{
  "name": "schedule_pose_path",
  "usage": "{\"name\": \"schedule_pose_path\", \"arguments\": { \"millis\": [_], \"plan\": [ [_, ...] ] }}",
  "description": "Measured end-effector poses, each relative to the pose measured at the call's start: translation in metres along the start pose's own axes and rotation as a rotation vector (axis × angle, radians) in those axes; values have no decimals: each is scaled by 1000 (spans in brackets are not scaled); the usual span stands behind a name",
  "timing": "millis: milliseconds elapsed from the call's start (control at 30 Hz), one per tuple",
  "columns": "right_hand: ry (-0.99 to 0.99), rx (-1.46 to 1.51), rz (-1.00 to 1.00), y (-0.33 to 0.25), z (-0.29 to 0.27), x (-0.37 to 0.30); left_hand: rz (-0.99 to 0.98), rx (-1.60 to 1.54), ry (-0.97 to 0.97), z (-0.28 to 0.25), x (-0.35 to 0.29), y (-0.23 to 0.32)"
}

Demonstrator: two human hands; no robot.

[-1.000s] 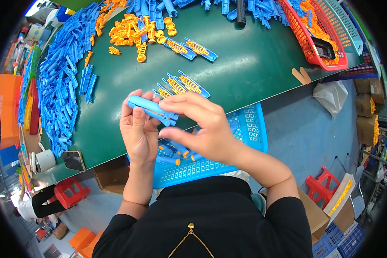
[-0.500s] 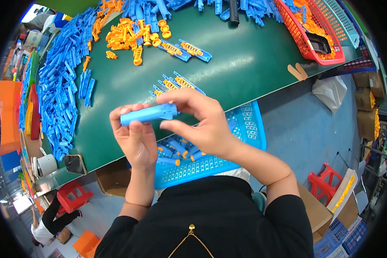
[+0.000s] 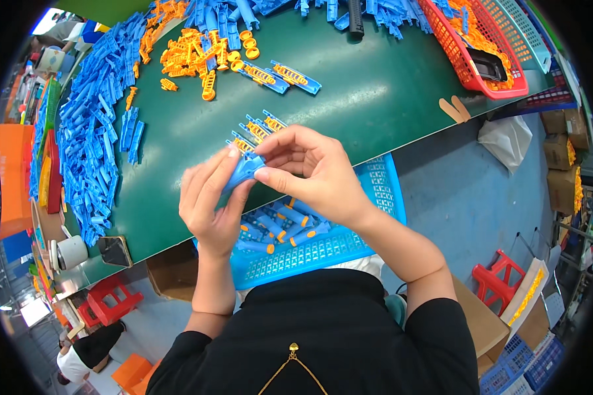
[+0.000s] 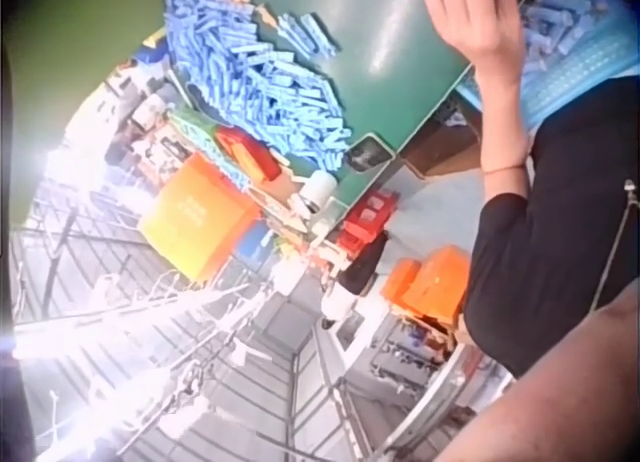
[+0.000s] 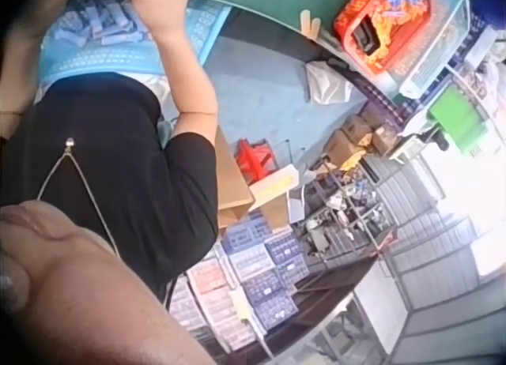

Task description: Assembling plastic toy components at a factory workbench.

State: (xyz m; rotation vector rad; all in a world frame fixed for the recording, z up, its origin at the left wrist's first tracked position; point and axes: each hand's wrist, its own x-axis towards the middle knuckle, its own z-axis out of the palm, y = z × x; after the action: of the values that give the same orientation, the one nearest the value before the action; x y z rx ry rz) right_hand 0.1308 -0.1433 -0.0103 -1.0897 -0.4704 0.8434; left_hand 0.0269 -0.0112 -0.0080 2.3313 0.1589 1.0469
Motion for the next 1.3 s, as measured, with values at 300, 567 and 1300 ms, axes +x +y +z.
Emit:
{"name": "schedule_pose_path", "arguments": {
  "millis": [300,567,1300],
  "plan": [
    [-12,-128,-67,3,0,-4,172,151,-4,5,-10,-10],
    [-43,-297,-109,-8,-1,-3,-630,-831,-277,-4,-17,5],
    [20,-246,-126,2,6,-1,-1118,-1744,-544,4,-22,-7]
  ]
}}
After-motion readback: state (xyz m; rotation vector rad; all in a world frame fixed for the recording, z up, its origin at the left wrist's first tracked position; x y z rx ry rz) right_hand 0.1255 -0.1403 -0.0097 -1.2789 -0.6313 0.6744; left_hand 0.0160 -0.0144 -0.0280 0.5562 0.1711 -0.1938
